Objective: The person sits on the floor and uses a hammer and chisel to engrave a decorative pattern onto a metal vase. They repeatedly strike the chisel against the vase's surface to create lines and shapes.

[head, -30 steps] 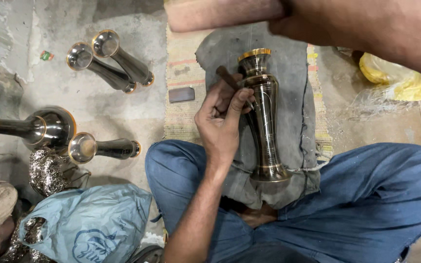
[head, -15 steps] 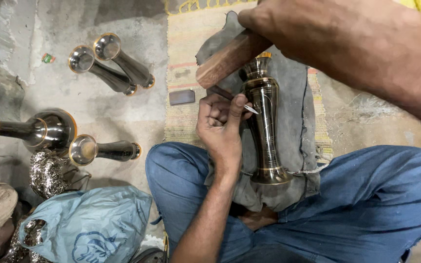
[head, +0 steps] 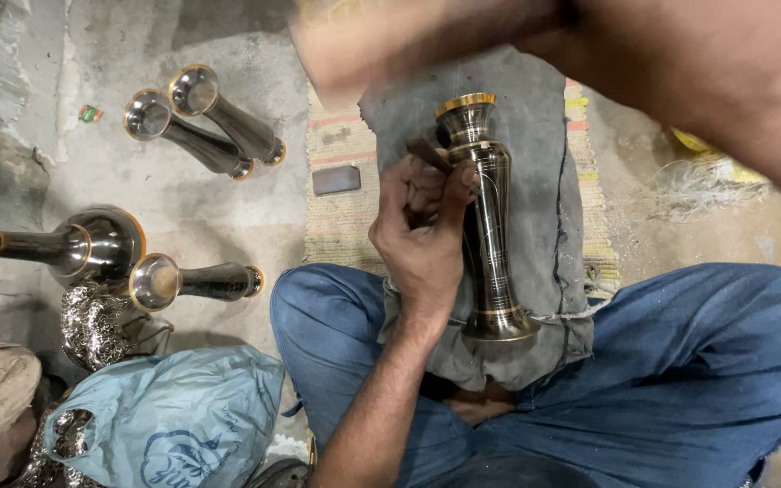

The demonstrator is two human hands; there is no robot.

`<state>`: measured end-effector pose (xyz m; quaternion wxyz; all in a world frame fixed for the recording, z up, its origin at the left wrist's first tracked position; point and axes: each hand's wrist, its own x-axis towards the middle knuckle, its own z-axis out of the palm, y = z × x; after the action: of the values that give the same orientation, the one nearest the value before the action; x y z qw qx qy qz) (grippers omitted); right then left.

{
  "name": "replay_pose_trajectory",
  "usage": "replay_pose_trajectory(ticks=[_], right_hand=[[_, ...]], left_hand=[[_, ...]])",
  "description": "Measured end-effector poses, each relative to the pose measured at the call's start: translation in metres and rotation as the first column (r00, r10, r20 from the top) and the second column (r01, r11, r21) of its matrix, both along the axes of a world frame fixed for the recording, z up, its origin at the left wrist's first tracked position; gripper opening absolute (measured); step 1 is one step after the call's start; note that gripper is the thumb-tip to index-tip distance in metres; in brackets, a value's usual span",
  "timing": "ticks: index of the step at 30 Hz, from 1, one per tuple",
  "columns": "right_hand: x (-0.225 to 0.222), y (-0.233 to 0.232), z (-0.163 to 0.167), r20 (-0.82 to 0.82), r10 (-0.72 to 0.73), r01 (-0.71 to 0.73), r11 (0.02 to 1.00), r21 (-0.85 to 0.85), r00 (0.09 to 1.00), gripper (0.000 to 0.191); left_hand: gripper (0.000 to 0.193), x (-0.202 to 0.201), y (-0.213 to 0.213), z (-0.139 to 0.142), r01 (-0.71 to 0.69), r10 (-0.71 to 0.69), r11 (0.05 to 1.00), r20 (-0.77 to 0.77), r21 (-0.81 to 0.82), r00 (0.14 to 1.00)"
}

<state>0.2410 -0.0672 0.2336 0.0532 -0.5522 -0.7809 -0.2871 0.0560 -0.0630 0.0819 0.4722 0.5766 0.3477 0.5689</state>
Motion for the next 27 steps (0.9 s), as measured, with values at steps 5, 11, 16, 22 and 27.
replay_pose_trajectory(ticks=[5, 11, 16, 22, 27], right_hand=[[0.025, 0.002, -0.022, -0.146, 0.008, -0.022, 0.995, -0.096, 0.989, 0.012], [0.039, -0.018, -0.032, -0.176, -0.180, 0.149, 0.973, -0.176, 0.968, 0.025], [0.038, -0.035, -0.028, -0.287, -0.307, 0.244, 0.941, -0.235, 0.908, 0.031], [0.041, -0.053, -0.036, -0.425, -0.499, 0.350, 0.855, -0.382, 0.755, 0.036], [0.030, -0.073, -0.046, -0.706, -0.469, 0.307, 0.883, -0.355, 0.530, 0.026]], left_hand=[[0.032, -0.003, 0.004, -0.004, -0.061, 0.097, 0.986, -0.233, 0.158, 0.968], [0.028, -0.007, 0.019, 0.006, 0.117, -0.079, 0.981, -0.237, 0.152, 0.968], [0.037, -0.010, 0.031, 0.021, 0.265, -0.209, 0.955, -0.336, 0.130, 0.918], [0.036, -0.009, 0.045, 0.035, 0.422, -0.334, 0.899, -0.436, 0.120, 0.836], [0.038, -0.006, 0.053, 0.038, 0.528, -0.409, 0.841, -0.502, 0.116, 0.762]])
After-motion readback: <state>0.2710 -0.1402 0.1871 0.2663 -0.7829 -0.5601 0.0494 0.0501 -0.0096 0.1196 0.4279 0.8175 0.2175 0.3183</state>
